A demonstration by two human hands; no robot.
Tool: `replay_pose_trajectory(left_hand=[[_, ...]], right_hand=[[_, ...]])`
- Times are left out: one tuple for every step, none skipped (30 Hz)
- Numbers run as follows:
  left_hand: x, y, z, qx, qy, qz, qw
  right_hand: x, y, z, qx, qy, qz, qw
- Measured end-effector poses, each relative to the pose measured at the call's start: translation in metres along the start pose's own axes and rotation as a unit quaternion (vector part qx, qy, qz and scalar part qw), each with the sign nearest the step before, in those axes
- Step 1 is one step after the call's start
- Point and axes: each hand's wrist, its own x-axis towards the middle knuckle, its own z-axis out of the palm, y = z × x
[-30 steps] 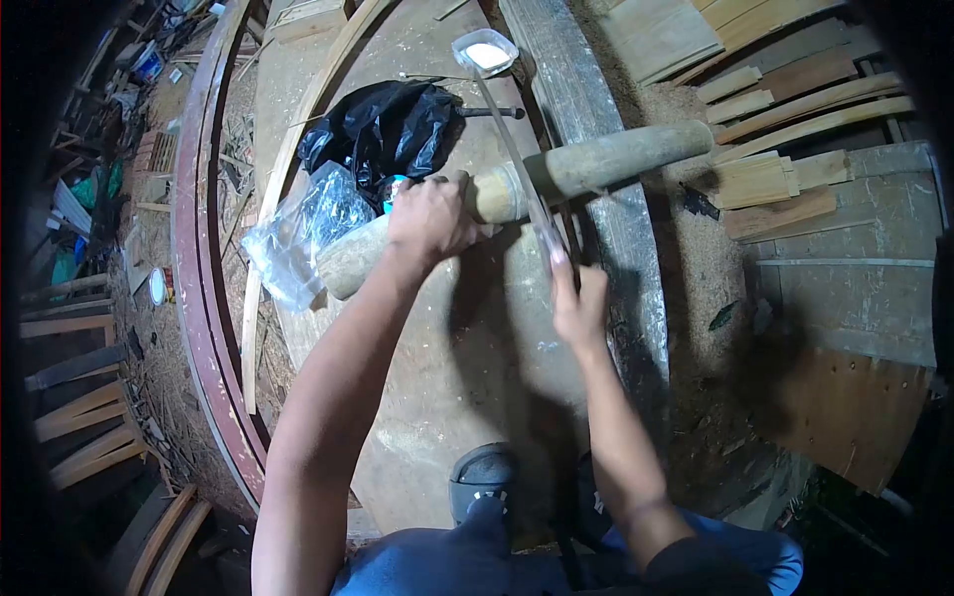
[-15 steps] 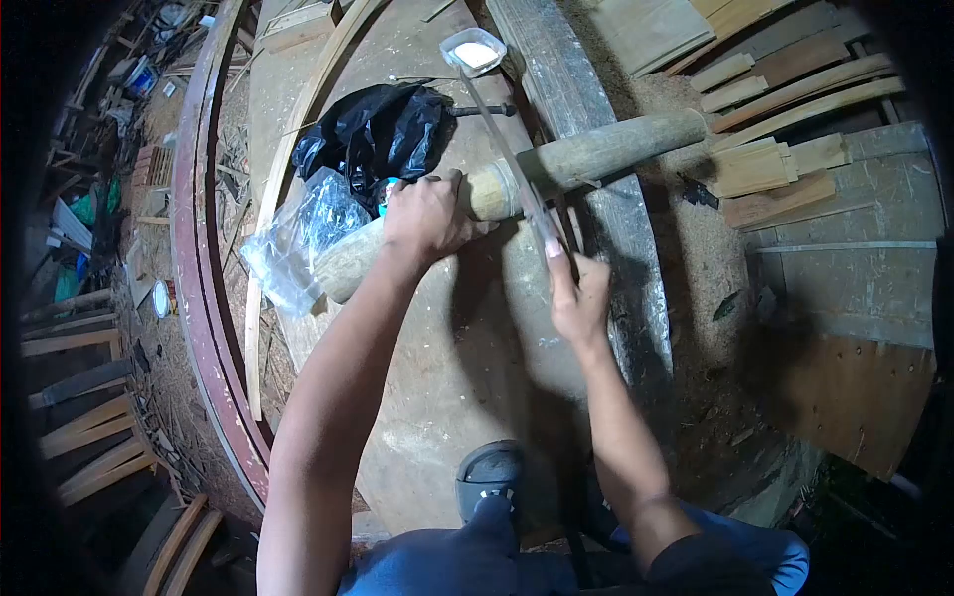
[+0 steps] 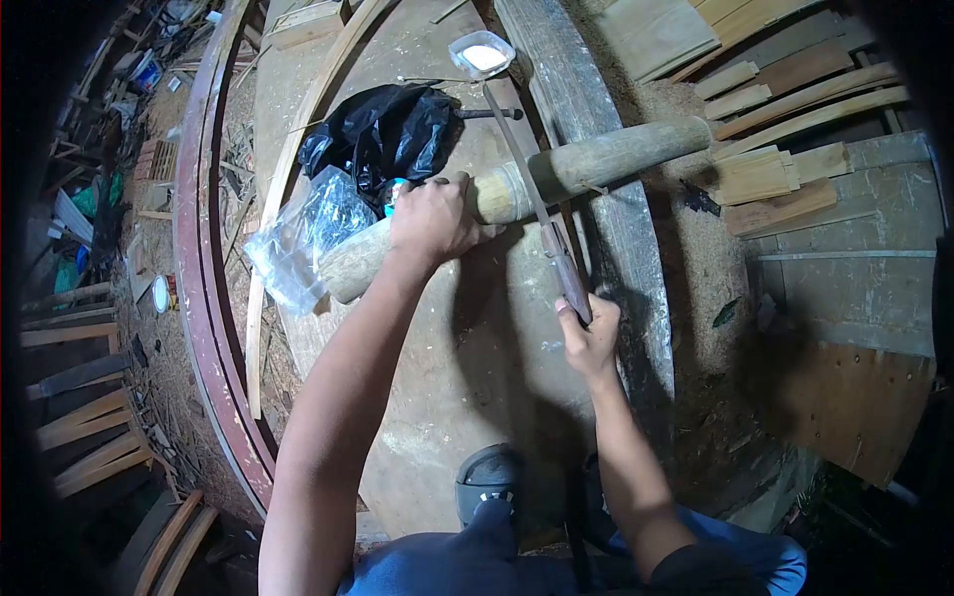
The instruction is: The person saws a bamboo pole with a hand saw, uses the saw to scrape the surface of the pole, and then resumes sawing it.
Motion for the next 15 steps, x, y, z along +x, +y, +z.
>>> replay_pose_trajectory(left_hand=[[0.000,0.000,-0.001,-0.001,-0.007,-0.004,1.000],[0.000,0.001,-0.001,-0.001,-0.007,-0.005,1.000],[0.000,0.001,-0.001,0.006,-0.004,-0.003,1.000],[0.000,0.001,0.000,0.014,-0.001,-0.001,1.000],[0.000,0.001,0.000,0.014,-0.001,-0.001,1.000],[0.000,0.000,0.000,0.011,0.003,0.004,1.000],[0.000,-0.001,0.001,0.009,0.008,0.008,1.000],[0.000,-0.003,0.003,0.009,0.008,0.008,1.000],[0.001,-0.004,0.005,0.010,0.007,0.007,1.000],[0.002,-0.005,0.007,0.011,0.006,0.006,1.000],[0.002,-0.006,0.009,0.010,0.006,0.006,1.000],[0.001,-0.005,0.007,0.015,0.002,0.004,1.000],[0.000,-0.003,0.006,0.018,-0.003,0.002,1.000],[0.000,-0.001,0.004,0.015,-0.003,0.002,1.000],[0.001,0.000,0.000,0.010,-0.018,-0.006,1.000]], right_hand=[[0.003,-0.001,0.001,0.000,0.000,0.000,1.000],[0.005,-0.002,0.002,0.008,-0.002,0.001,1.000],[0.008,-0.002,0.003,0.017,-0.004,0.001,1.000],[0.010,0.000,0.004,0.017,-0.004,0.002,1.000],[0.011,0.004,0.004,0.010,-0.009,0.002,1.000],[0.013,0.004,0.004,0.001,-0.015,0.001,1.000],[0.014,0.003,0.005,0.002,-0.015,0.001,1.000],[0.015,0.000,0.005,-0.002,-0.016,0.006,1.000],[0.016,-0.003,0.005,-0.006,-0.016,0.011,1.000],[0.016,-0.002,0.006,-0.006,-0.016,0.010,1.000],[0.014,-0.001,0.006,0.006,-0.026,0.030,0.999],[0.012,0.000,0.005,0.017,-0.035,0.050,0.998],[0.004,0.001,0.001,0.014,-0.034,0.051,0.998],[-0.010,0.003,-0.004,-0.016,-0.041,0.040,0.998],[-0.023,0.003,-0.009,-0.044,-0.048,0.028,0.998]])
